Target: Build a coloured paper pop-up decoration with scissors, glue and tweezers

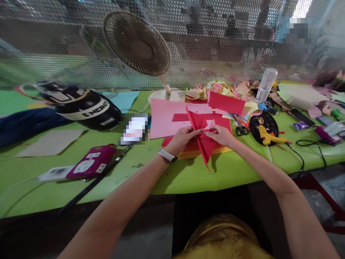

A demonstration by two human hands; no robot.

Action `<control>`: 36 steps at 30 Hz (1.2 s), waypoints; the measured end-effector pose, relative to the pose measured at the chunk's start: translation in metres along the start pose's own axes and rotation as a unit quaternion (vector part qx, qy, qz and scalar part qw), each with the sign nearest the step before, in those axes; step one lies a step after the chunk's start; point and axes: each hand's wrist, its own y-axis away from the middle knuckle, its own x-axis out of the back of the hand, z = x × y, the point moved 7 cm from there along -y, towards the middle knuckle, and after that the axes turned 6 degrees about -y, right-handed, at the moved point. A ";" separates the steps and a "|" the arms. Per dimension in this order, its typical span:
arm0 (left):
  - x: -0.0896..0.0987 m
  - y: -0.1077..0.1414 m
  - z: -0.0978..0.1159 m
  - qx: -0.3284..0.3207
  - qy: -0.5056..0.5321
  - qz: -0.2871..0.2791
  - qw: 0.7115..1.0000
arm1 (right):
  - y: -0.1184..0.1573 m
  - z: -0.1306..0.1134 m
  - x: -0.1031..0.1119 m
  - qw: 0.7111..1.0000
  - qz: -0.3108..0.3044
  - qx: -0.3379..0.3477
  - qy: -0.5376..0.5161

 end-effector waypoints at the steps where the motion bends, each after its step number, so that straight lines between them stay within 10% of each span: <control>1: 0.000 0.000 0.001 -0.002 0.002 0.000 1.000 | 0.000 -0.001 -0.001 1.000 -0.008 0.002 0.018; 12: -0.006 0.001 0.007 -0.024 0.000 -0.005 1.000 | 0.002 0.002 -0.003 0.991 -0.035 -0.046 -0.120; 21: 0.003 -0.002 0.004 -0.008 -0.140 0.032 0.990 | 0.009 0.016 0.016 0.998 -0.039 -0.044 -0.034; 24: 0.003 0.004 0.022 -0.116 -0.320 0.066 0.938 | 0.010 0.020 0.020 0.998 -0.039 -0.046 -0.007; 31: -0.050 0.053 0.021 -0.315 -0.597 -0.060 0.735 | 0.021 0.009 0.020 0.989 -0.032 0.040 0.138; 36: -0.058 0.069 0.008 -0.370 -0.638 -0.068 0.672 | 0.025 0.005 0.015 0.974 -0.055 0.096 0.200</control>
